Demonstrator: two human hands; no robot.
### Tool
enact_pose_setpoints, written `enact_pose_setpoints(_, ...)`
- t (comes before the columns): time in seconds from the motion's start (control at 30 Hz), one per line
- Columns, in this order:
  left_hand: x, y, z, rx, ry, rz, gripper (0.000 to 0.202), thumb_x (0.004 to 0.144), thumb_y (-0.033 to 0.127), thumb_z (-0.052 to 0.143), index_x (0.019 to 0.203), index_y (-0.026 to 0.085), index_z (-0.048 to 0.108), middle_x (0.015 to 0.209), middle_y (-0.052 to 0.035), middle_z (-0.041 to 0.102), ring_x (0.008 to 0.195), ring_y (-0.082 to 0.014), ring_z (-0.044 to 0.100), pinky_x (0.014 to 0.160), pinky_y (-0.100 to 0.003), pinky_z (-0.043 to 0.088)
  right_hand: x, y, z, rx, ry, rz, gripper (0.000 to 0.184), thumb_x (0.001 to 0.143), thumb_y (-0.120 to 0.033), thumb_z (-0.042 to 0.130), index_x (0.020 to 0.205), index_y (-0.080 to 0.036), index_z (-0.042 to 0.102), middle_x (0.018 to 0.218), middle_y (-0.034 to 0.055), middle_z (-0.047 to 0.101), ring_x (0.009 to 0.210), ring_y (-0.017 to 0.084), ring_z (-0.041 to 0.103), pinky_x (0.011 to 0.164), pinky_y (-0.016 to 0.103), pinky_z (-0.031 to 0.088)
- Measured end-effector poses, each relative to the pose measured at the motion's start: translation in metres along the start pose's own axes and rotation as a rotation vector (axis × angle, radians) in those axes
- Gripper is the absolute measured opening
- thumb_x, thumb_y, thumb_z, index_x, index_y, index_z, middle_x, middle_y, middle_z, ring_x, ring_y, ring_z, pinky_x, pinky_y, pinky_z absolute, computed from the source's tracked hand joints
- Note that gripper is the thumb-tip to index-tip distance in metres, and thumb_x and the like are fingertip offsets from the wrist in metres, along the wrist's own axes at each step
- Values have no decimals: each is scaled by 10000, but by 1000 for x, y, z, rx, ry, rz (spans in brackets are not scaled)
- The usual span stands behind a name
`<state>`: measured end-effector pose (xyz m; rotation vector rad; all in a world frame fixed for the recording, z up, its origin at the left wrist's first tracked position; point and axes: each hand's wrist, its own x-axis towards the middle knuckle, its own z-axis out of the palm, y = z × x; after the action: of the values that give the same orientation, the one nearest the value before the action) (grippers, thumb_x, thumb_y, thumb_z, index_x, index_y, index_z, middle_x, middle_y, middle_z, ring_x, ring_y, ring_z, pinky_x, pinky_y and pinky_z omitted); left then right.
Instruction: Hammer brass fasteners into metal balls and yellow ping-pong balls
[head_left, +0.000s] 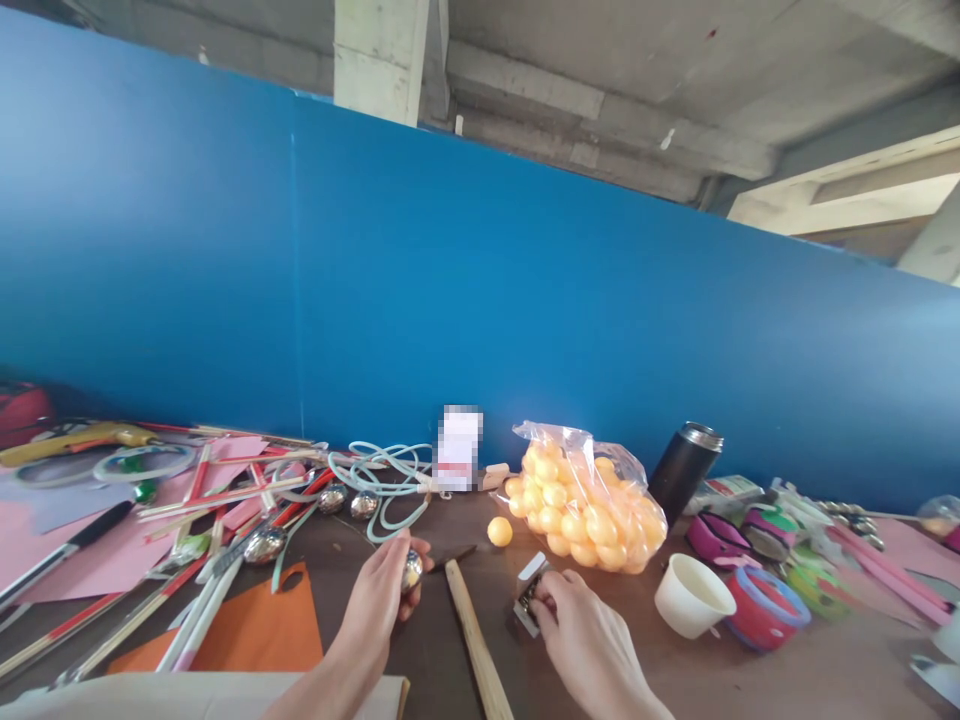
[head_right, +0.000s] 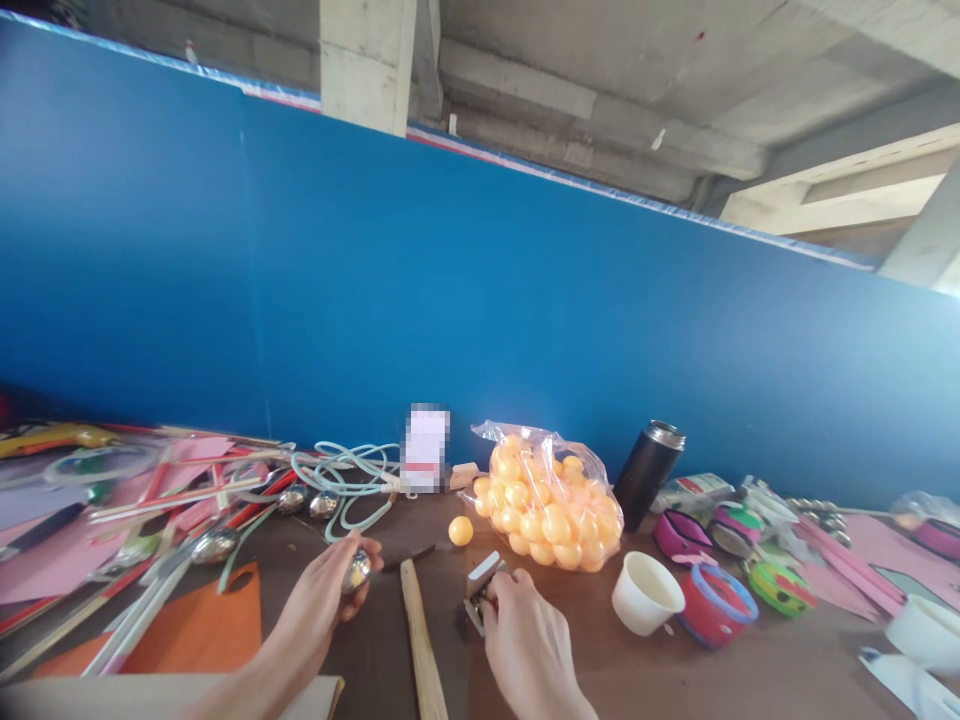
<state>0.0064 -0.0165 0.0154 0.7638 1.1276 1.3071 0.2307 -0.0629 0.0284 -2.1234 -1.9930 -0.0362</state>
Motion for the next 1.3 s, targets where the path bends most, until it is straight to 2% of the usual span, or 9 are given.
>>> enact_pose_setpoints(0.13,0,0,0,-17,-2,11,392,608,534,610,735,164,582,605,6,577,386,-76,416,352,-201,237,0,-3,1,-38,-4,1,156,823,-205,406,738,-241,532,794,-4,578,609,145,606,507,238,296)
enact_pose_setpoints(0.33,0,-1,0,-11,2,7,382,612,513,621,745,156,588,623,0,594,381,-58,423,345,-186,239,2,-3,2,-74,13,0,179,853,-207,363,797,-230,531,844,19,589,616,155,611,491,249,264)
enact_pose_setpoints(0.63,1,-3,-1,-9,-17,8,349,645,487,611,757,158,576,627,9,586,387,-55,418,354,-186,234,-1,0,-4,-19,1,25,109,796,-268,478,709,-254,542,779,-10,583,616,161,604,519,250,287)
enact_pose_setpoints(1.07,3,-5,-2,-1,-25,5,350,674,493,582,776,158,566,636,7,588,388,-58,422,353,-188,241,2,3,3,-51,-31,38,164,841,-223,377,776,-221,528,838,29,607,667,179,611,526,265,293)
enact_pose_setpoints(1.3,3,-8,-2,4,-27,22,358,680,502,572,765,154,572,636,2,595,387,-53,425,346,-181,246,0,2,-2,-35,-28,55,126,800,-280,468,712,-247,552,808,-5,601,645,161,609,525,248,271)
